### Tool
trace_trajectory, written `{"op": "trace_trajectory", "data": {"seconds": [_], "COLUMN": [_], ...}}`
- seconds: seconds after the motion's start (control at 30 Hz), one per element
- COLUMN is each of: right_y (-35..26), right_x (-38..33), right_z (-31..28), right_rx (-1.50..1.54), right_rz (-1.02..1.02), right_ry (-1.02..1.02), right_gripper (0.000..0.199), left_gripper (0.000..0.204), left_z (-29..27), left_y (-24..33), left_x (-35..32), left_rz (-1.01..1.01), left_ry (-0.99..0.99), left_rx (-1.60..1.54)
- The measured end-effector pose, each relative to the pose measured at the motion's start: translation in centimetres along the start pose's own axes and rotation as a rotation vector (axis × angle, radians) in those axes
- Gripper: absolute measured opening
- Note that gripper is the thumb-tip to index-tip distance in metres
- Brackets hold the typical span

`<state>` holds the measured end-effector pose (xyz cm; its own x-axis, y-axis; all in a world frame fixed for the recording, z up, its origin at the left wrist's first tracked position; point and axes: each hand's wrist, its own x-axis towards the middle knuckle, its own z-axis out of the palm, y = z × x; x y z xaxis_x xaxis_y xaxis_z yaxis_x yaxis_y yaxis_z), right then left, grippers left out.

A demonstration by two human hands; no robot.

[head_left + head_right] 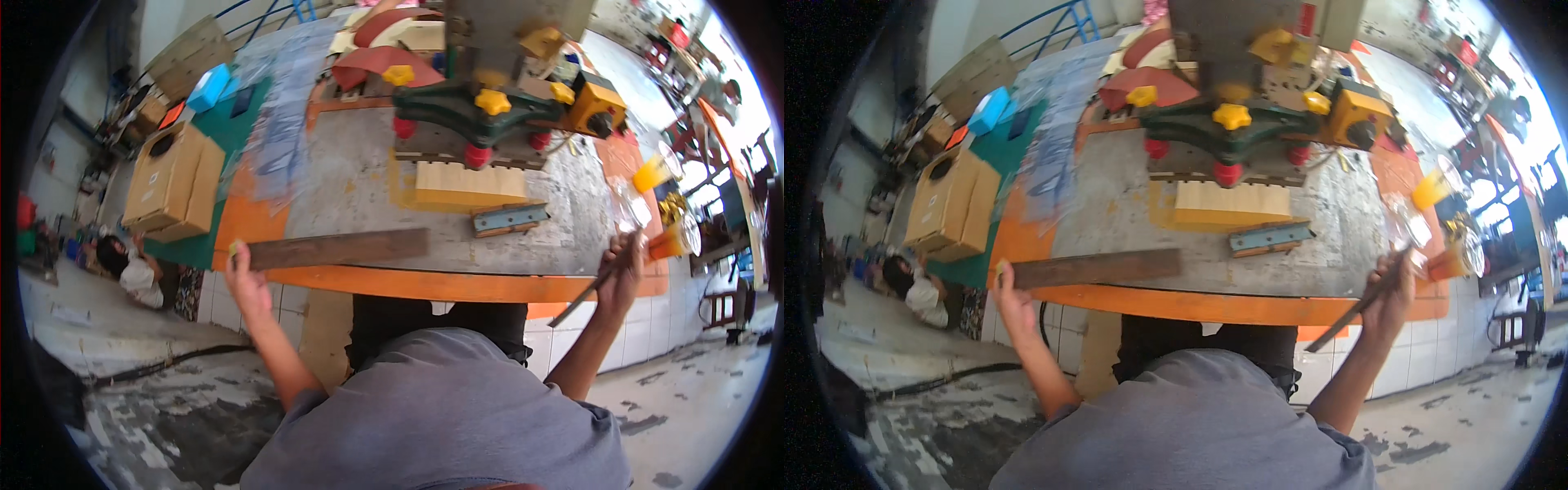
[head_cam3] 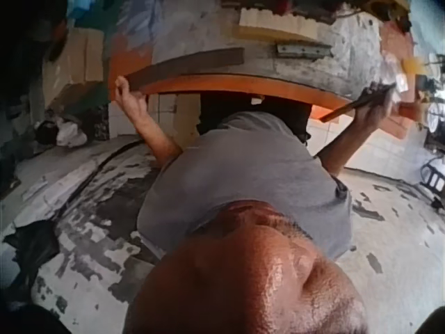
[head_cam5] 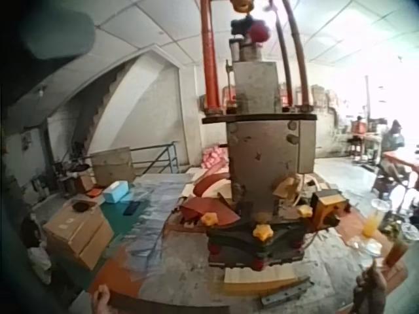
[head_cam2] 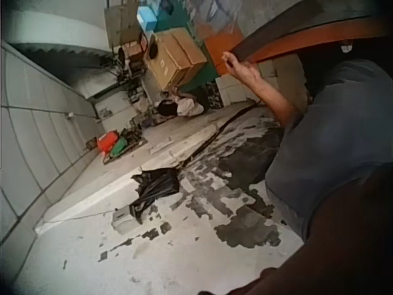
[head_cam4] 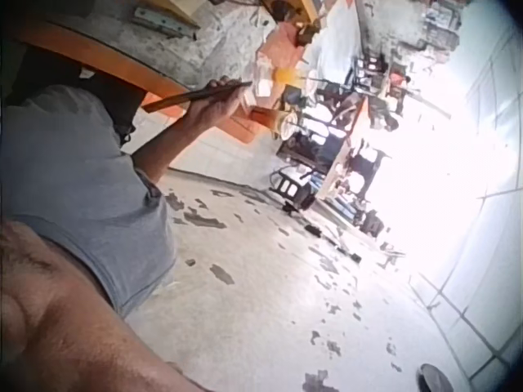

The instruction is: The person unfastens and removes a metal block from a press machine with a hex key, then handles the metal block, a metal strip, and the hex key on the work table.

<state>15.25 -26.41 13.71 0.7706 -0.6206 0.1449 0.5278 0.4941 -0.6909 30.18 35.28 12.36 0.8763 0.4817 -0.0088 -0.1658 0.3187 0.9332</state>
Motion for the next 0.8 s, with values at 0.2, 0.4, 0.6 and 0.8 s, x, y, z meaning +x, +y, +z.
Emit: {"op": "trace_trajectory", "data": {"seconds": [0.2,0.4,0.6,0.8], "right_y": [2.2,3.0,3.6,4.9], "right_x": [0.9,3.9,8.8,10.6], "right_z": [3.0,2.0,-1.6,-1.1], "right_rx": [-0.2,-0.454,-0.882,-1.646], "right_rz": [0.12,0.225,0.247,0.05], "right_ry": [0.197,0.133,0.072,-0.015], "right_gripper": [0.024,0.026,0.037,0.045], "left_gripper": [0.046,0.042,0.039,0.039], "left_z": [-1.9,-2.1,-0.9,-1.2], "left_y": [0.5,-1.8,-2.9,-2.8], "left_x": [0.7,1.8,2.1,1.7], "left_rz": [0.013,-0.057,-0.029,-0.01], "left_ry": [0.05,0.064,0.05,0.108], "left_rx": [-0.022,-0.131,-0.206,-0.258]}}
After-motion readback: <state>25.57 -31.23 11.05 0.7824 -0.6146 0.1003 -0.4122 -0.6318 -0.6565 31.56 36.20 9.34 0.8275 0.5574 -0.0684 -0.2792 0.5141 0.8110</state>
